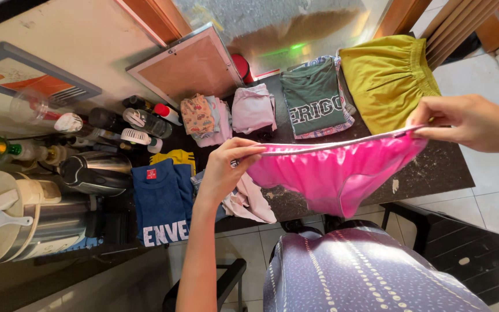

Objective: The person takes several laundry items from a hanger and folds them by hand on a table, handling multiple pairs of underwear and a white cloth before placing them in a stack.

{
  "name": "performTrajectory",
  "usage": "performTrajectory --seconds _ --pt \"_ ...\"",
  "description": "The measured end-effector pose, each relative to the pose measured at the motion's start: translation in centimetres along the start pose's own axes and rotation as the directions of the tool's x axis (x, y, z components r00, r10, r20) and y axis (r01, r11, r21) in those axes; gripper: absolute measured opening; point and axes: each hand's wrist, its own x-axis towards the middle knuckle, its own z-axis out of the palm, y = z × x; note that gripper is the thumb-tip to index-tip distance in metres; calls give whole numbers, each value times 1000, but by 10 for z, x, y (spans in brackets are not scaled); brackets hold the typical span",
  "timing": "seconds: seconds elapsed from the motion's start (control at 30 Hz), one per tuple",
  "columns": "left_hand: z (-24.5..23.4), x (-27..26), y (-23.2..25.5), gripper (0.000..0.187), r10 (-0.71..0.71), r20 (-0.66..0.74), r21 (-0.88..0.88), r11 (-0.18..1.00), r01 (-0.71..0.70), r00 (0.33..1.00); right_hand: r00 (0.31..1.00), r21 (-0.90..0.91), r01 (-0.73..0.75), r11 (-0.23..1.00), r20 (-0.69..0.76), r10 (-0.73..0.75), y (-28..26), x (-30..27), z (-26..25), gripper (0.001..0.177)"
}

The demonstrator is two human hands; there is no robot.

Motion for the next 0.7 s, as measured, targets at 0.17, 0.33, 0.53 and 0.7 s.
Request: performTrajectory --seconds 0.17,0.33,0.53,0.7 --pt "52 28 -71 19 -118 -94 5 993 119 989 988 -86 -5 996 -156 -8 44 58 36 16" --pt "103 45 -128 22 -171 -212 -79 984 157 962 954 -147 30 989 -292 -72 96 102 75 15" --pt "125 26 -146 15 -116 -282 144 976 162 952 877 -250 201 947 -385 -287 120 94 104 10" --pt "133 -28 -151 13 -173 -231 175 961 216 958 919 -147 73 986 -373 -124 127 53 136 17"
